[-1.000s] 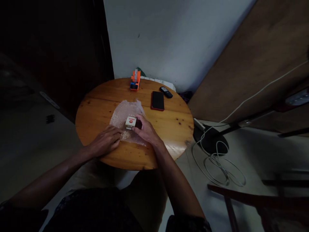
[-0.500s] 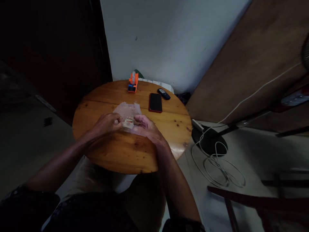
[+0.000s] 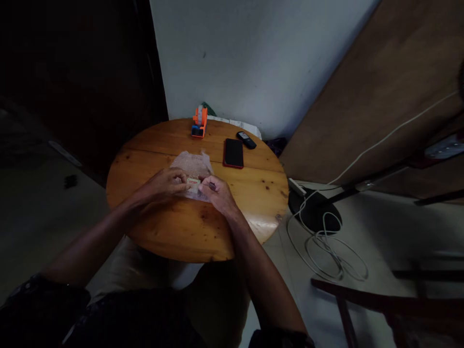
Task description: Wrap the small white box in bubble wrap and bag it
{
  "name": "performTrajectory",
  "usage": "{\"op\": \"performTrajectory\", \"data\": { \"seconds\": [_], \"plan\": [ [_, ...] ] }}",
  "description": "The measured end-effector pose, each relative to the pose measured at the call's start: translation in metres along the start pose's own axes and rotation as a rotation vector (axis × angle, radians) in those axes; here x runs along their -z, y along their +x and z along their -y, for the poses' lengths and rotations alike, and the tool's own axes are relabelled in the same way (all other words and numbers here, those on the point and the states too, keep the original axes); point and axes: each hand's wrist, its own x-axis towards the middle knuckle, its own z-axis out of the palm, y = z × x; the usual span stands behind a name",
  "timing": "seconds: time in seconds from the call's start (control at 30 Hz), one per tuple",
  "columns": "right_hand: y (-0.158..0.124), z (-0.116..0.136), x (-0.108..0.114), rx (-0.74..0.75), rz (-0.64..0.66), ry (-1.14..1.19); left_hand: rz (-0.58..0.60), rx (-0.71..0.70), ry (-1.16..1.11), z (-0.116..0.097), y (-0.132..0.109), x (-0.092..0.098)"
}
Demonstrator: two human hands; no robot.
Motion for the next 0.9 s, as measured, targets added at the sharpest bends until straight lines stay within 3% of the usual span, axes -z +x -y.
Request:
{"op": "performTrajectory", "data": {
  "seconds": [0.13,0.47,0.9],
  "plan": [
    [0.000,-0.002,-0.002,-0.015,-0.019,-0.006,-0.055,0.019,-0.098,0.011,0.004,-0.012],
    [-0.002,-0.005,-0.011,0.029,-0.103,0.048,-0.196,0.052,-0.250,0.011,-0.004,-0.027],
    [-0.003,0.001,-0.015,-0.001,-0.115,-0.004,-0.171,0.078,-0.244,0.010,-0.004,-0.023]
  ]
}}
